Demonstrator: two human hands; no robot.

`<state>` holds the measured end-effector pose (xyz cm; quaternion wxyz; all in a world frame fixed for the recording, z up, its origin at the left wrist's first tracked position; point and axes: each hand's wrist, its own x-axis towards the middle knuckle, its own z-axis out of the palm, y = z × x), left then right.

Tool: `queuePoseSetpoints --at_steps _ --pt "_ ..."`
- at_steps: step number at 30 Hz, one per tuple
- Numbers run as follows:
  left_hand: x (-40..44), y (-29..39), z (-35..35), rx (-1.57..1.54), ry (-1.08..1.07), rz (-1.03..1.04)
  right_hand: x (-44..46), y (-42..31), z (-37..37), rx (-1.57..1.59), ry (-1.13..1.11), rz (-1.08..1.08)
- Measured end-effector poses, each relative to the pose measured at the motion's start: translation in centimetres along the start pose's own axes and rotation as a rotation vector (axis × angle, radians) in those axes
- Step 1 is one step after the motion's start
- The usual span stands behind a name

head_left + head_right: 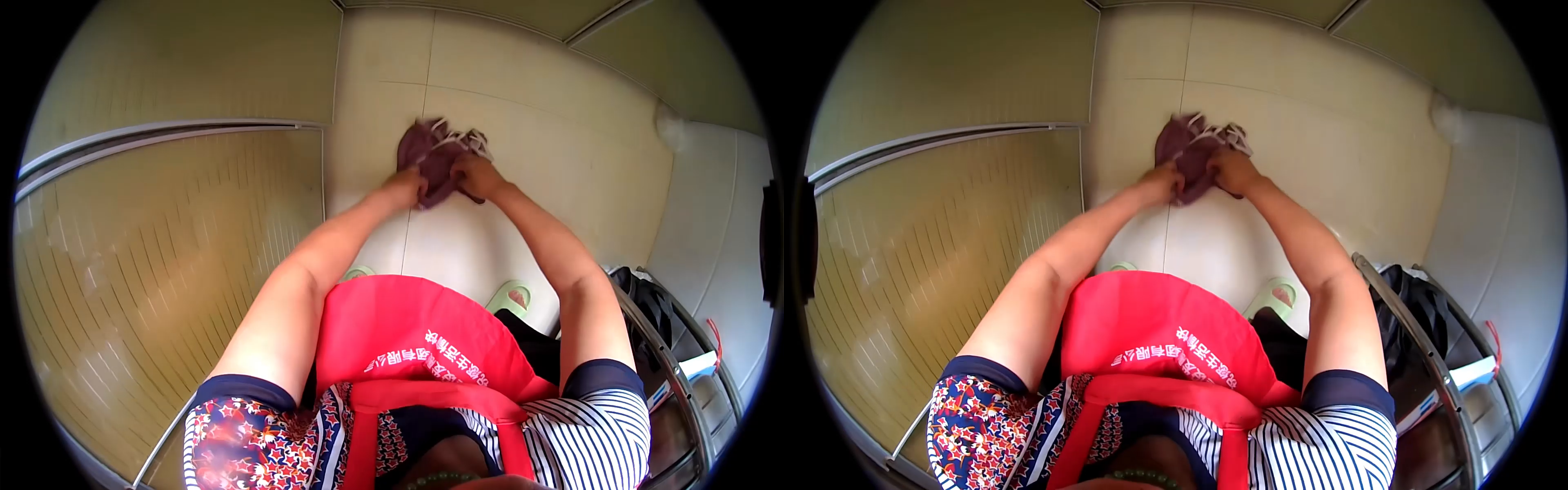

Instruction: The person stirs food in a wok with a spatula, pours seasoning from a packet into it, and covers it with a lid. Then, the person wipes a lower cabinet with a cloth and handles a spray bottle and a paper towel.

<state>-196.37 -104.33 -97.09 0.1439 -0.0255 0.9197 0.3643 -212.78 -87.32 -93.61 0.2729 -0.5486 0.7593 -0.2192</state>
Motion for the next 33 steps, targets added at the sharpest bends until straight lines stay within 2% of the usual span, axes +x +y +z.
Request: queuePoseSetpoints --at_steps 1,2,3,4,6,7,8,9,10,13,14,15,16,17,18,20,21,22,24,26,30,33 --pt "-0.4 0.9 0.3 0.036 -0.041 -0.02 0.0 -1.0 -0.3 0.045 -0.119 0.074" --pt "0.1 1.4 0.1 0.026 -0.322 -0.059 0.2 -2.1 -0.5 0.092 -0.239 0.15" --pt "0.4 1.9 -0.8 0.023 -0.431 -0.039 0.3 -2.9 -0.9 0.142 -0.362 0.23" --pt "1.1 2.3 -1.9 0.02 -0.541 -0.017 0.4 -2.8 -1.3 0.164 -0.279 0.213" --pt "2.7 3.4 -5.0 -0.089 -0.305 -0.192 1.0 -2.2 -2.5 0.206 -0.115 0.177" --pt "3.3 4.4 -7.3 -0.126 -0.146 -0.194 1.3 -2.6 -4.4 0.283 -0.015 0.211" --pt "3.8 5.7 -9.8 -0.163 0.01 -0.197 1.5 -3.5 -6.8 0.391 0.044 0.378" --pt "4.4 7.1 -12.1 -0.217 0.23 -0.083 1.2 -2.6 -9.1 0.534 0.384 0.277" --pt "5.0 8.3 -14.0 -0.266 0.452 0.035 0.7 -3.1 -10.6 0.582 0.531 0.278" --pt "6.1 11.7 -15.3 -0.51 0.653 0.125 -1.1 -2.8 -12.4 0.408 0.77 0.139" --pt "6.7 12.1 -14.7 -0.45 0.691 0.17 -1.8 -2.7 -12.7 0.322 0.829 0.079" --pt "7.4 11.8 -13.4 -0.392 0.727 0.213 -2.5 -2.6 -12.7 0.378 0.783 0.166" --pt "8.0 11.3 -11.9 -0.331 0.76 0.257 -3.2 -2.0 -12.4 0.124 0.717 0.223" --pt "8.6 10.3 -10.2 -0.208 0.623 0.235 -3.6 -1.1 -11.8 -0.128 0.644 0.277" --pt "9.0 9.6 -8.4 -0.112 0.616 0.157 -3.8 -0.2 -11.1 -0.378 0.563 0.331" --pt "8.8 9.3 -5.3 0.076 0.593 -0.003 -3.4 0.9 -10.0 -0.394 0.546 0.365" --pt "8.6 9.6 -5.4 0.116 0.461 -0.03 -2.8 0.8 -9.6 -0.412 0.543 0.352" --pt "9.3 9.1 -4.5 0.028 0.379 -0.025 -2.3 0.8 -9.2 -0.43 0.54 0.342" --pt "10.2 8.3 -2.5 -0.155 0.212 -0.025 -1.5 2.0 -7.8 -0.536 0.363 0.349" --pt "10.6 9.6 -1.9 -0.2 0.143 -0.034 -1.1 3.4 -6.3 -0.597 0.266 0.357" --pt "13.4 10.4 -0.4 -0.258 0.119 0.101 -3.0 6.4 -5.3 -0.591 0.392 0.378" --pt "15.7 13.7 -0.6 -0.353 0.05 0.197 -4.7 7.7 -5.8 -0.587 0.484 0.639"
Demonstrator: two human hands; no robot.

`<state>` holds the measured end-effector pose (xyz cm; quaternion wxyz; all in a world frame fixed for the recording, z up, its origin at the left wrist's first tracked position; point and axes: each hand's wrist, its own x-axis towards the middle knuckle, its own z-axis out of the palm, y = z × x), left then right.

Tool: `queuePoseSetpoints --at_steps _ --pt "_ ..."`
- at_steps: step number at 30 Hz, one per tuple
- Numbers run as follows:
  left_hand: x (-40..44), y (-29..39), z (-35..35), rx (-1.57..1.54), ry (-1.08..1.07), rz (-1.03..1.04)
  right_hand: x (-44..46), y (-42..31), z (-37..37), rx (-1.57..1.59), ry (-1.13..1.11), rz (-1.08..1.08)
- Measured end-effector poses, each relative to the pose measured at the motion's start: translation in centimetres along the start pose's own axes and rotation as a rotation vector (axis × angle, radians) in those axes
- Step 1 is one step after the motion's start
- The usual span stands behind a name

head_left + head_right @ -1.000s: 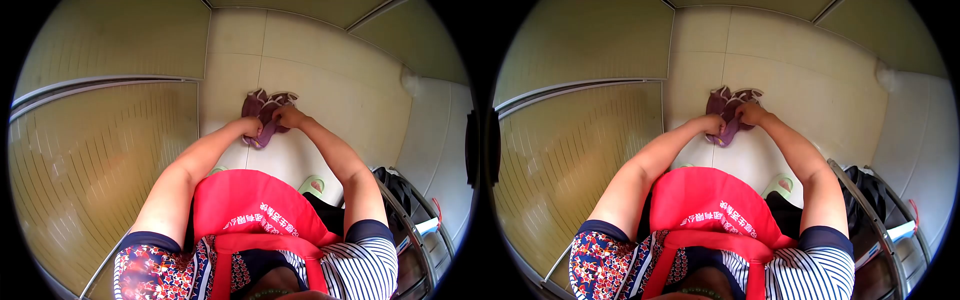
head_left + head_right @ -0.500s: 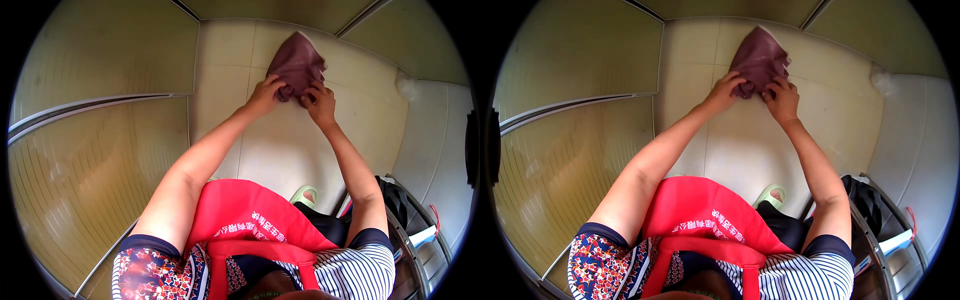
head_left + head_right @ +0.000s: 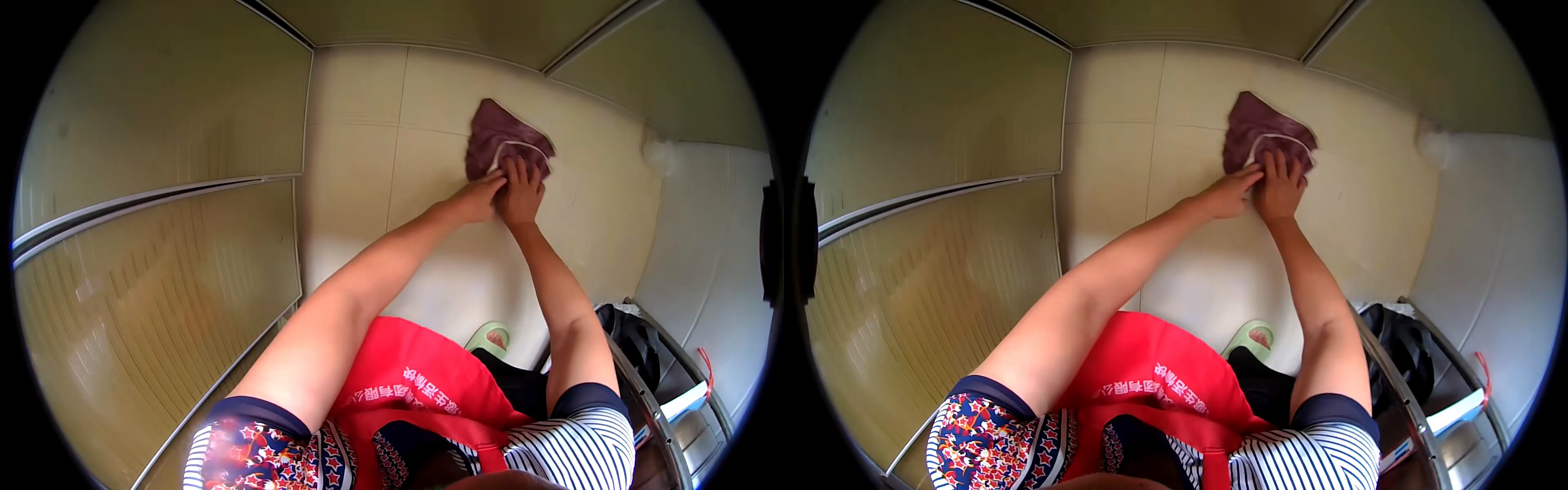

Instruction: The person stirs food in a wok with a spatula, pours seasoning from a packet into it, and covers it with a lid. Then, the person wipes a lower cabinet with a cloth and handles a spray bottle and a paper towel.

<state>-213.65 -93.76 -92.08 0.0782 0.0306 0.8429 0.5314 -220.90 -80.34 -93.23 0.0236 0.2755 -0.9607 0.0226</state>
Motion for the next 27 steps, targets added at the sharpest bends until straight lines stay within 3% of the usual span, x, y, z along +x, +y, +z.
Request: queuePoseSetpoints --at_steps 3,6,7,9,12,14,27 --pt "2.3 1.2 0.7 0.117 0.179 0.236 3.0 3.1 0.0 0.017 0.062 0.241" --pt "0.9 0.9 -2.2 0.505 0.161 -0.096 8.6 5.6 -0.1 0.037 0.001 0.499" --pt "-0.4 0.4 -3.6 0.605 0.15 -0.22 10.5 5.6 -0.4 0.179 0.015 0.567" --pt "-2.8 -0.9 -6.8 0.642 0.085 -0.423 14.3 7.0 1.8 0.268 -0.047 0.509" --pt "-6.0 -2.8 -10.8 0.676 0.029 -0.624 16.9 1.8 -2.5 0.325 -0.195 0.522" --pt "-7.3 -3.5 -12.3 0.664 -0.017 -0.741 18.9 0.2 -1.4 0.282 -0.216 0.384" --pt "-7.4 -6.6 -11.2 0.652 0.012 -0.622 23.8 -19.2 -0.6 0.109 -0.279 0.001"
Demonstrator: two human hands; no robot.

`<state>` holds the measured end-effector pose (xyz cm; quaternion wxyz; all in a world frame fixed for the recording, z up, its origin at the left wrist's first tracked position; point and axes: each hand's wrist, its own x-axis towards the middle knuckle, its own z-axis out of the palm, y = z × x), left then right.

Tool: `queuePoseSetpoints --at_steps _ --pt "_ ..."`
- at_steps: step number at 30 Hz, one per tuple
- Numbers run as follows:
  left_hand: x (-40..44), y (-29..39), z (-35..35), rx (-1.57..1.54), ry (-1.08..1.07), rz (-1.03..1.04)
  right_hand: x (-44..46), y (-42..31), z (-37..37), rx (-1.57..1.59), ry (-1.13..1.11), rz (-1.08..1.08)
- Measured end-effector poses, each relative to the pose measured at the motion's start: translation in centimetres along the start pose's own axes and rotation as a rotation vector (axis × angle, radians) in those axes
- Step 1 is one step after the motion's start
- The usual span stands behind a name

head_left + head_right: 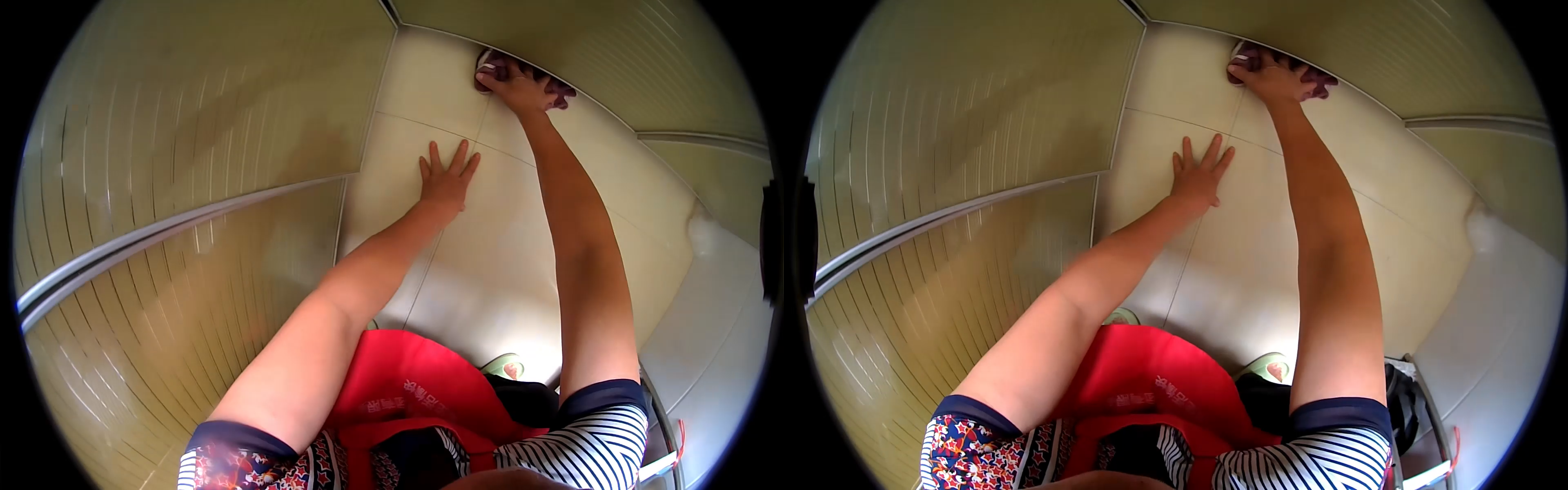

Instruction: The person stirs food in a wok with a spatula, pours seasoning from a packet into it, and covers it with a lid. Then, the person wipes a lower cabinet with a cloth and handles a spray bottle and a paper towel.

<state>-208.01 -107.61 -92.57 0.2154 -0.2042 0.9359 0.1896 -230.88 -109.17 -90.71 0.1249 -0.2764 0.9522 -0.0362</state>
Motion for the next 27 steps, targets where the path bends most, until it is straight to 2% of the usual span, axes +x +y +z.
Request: queuePoseSetpoints --at_steps 6,10,11,12,14,17,21,24,26,27 --pt "0.9 0.2 1.4 0.023 0.112 -0.009 1.3 -8.0 1.3 -0.028 -0.082 -0.172" --pt "1.0 0.4 1.2 -0.075 0.105 -0.009 1.7 -12.8 2.2 0.001 -0.079 -0.3" --pt "1.1 0.4 1.1 -0.07 0.077 -0.001 2.1 -14.0 2.2 0.016 -0.118 -0.259" --pt "1.2 0.2 1.3 -0.079 0.091 -0.007 2.0 -14.8 2.5 0.071 -0.019 -0.256" --pt "1.2 0.4 1.8 -0.098 0.114 -0.009 2.7 -16.0 2.5 -0.059 -0.112 -0.215" --pt "0.8 0.2 2.6 -0.174 0.23 -0.024 2.6 -17.0 3.0 -0.121 -0.114 -0.268" --pt "0.2 0.6 2.3 -0.188 0.212 -0.068 0.8 -18.1 2.4 -0.48 -0.316 -0.572" --pt "-0.3 0.8 1.8 -0.157 0.258 -0.129 -2.8 -17.6 3.7 -0.326 -0.189 -0.686" --pt "-0.1 0.6 1.8 -0.258 0.265 -0.105 -5.4 -16.4 5.4 -0.35 -0.152 -0.814" --pt "0.0 0.5 1.7 -0.305 0.272 -0.092 -7.4 -16.2 4.7 -0.296 -0.232 -0.868"
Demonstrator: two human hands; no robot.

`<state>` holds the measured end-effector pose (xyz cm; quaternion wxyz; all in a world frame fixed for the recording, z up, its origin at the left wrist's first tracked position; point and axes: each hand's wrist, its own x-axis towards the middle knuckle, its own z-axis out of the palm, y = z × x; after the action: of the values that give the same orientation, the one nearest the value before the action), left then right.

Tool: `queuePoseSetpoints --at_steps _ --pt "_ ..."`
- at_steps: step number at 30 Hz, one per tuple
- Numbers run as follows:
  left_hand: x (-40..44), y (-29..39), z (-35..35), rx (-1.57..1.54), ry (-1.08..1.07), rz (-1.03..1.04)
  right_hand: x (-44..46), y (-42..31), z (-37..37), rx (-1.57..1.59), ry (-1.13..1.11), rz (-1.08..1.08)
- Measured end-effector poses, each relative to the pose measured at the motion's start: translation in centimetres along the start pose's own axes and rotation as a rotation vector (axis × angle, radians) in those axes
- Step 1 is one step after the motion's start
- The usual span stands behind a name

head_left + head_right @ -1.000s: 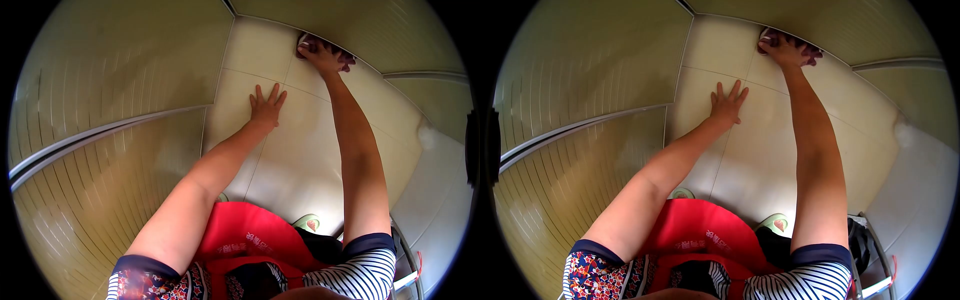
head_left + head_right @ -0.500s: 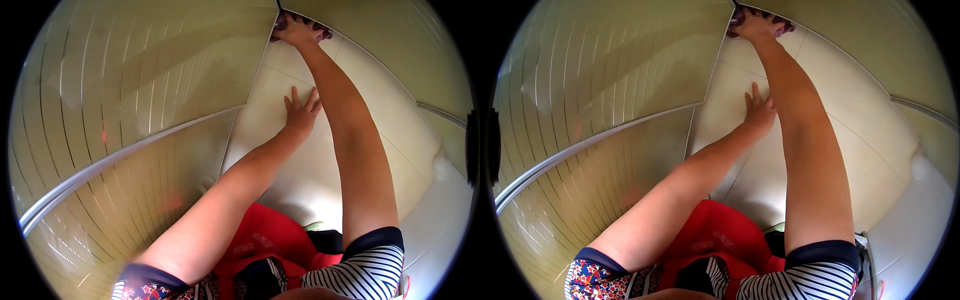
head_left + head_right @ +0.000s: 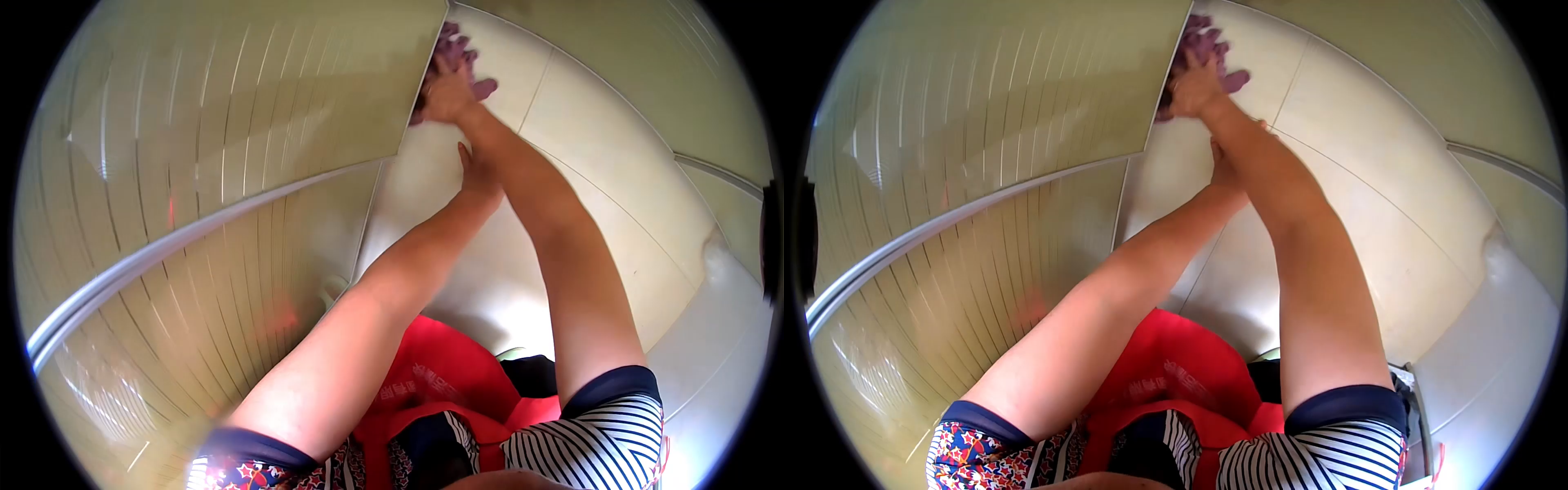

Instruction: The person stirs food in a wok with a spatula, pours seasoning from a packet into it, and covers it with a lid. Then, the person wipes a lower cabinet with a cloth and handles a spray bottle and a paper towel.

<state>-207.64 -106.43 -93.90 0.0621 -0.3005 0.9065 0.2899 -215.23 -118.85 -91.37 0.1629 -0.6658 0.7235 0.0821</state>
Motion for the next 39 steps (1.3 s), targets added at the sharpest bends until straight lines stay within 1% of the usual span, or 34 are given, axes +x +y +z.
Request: queuePoseSetpoints --at_steps 1,3,4,7,8,9,11,12,13,14,15,16,18,19,21,22,24,26,27,28,29,32,35,36,37,39 --pt "-0.1 -0.5 1.0 0.036 0.07 0.1 -1.8 -0.8 -0.6 0.079 -0.04 -0.066" --pt "-1.1 -2.3 3.6 0.102 0.237 0.305 -3.7 -2.4 1.4 0.148 0.053 -0.145" --pt "-2.6 -2.0 3.2 0.167 0.256 0.277 -4.7 -3.3 2.2 0.186 0.096 -0.19" --pt "-10.7 -0.9 1.0 -0.463 -0.059 0.043 -8.9 -6.4 4.1 0.239 0.063 -0.304" --pt "-10.0 -1.5 0.3 -0.019 -0.081 0.318 -7.9 -3.7 3.9 0.305 0.122 -0.305" --pt "-12.6 -2.7 2.0 0.395 -0.041 0.579 -9.4 -4.4 5.5 0.31 0.128 -0.316" --pt "-13.2 -2.6 -0.1 0.49 -0.572 0.751 -11.1 -5.4 7.6 0.328 0.092 -0.351" --pt "-12.6 -1.6 -0.9 0.522 -0.849 0.641 -12.3 -6.1 7.7 0.312 0.053 -0.417" --pt "-11.9 -0.7 -1.3 0.547 -1.115 0.514 -13.2 -7.2 9.4 0.299 -0.006 -0.465" --pt "-11.2 0.3 -1.8 0.537 -1.219 0.449 -13.7 -8.8 13.2 0.324 0.118 -0.49" --pt "-13.0 1.1 -2.4 0.527 -1.311 0.404 -15.2 -10.1 14.6 0.313 0.169 -0.498" --pt "-13.4 2.7 -2.1 0.506 -1.408 0.332 -17.0 -11.4 15.1 0.302 0.22 -0.505" --pt "-13.3 4.8 -1.8 0.472 -1.63 0.182 -18.5 -10.8 15.2 0.277 0.193 -0.493" --pt "-12.4 4.9 -1.4 0.451 -1.749 0.113 -17.9 -9.9 14.8 0.27 0.255 -0.428" --pt "-10.1 3.9 -1.6 0.516 -1.435 0.332 -15.0 -6.5 13.5 0.249 0.37 -0.315" --pt "-9.5 3.9 -2.3 0.553 -1.275 0.416 -14.1 -4.6 12.0 0.2 0.372 -0.212" --pt "-8.2 2.1 -1.7 0.486 -0.782 0.174 -11.6 -1.4 10.1 0.127 0.346 -0.017" --pt "-6.6 1.7 -1.6 0.474 -0.506 0.169 -10.1 1.9 9.0 0.088 0.335 0.133" --pt "-5.9 1.2 -1.3 0.486 -0.441 0.18 -9.7 3.3 8.7 0.052 0.34 0.196" --pt "-5.2 1.1 -0.7 0.494 -0.379 0.201 -9.8 4.5 8.1 0.103 0.29 0.26" --pt "-5.1 0.9 0.4 0.49 -0.309 0.217 -10.0 4.7 8.1 0.111 0.309 0.287" --pt "-4.0 0.4 2.6 0.501 -0.21 0.214 -9.2 5.3 9.4 0.166 0.321 0.353" --pt "-3.7 0.7 0.5 0.414 -0.406 0.072 -8.7 6.0 10.4 0.195 0.264 0.439" --pt "-7.2 2.3 -1.2 0.399 -0.401 -0.023 -11.5 4.8 8.2 0.142 0.298 0.437" --pt "-7.5 2.0 -1.0 0.423 -0.357 -0.031 -12.3 6.1 7.9 0.094 0.298 0.479" --pt "-8.3 3.1 -1.1 0.504 -0.275 -0.045 -16.1 10.2 5.8 0.123 0.396 0.588"
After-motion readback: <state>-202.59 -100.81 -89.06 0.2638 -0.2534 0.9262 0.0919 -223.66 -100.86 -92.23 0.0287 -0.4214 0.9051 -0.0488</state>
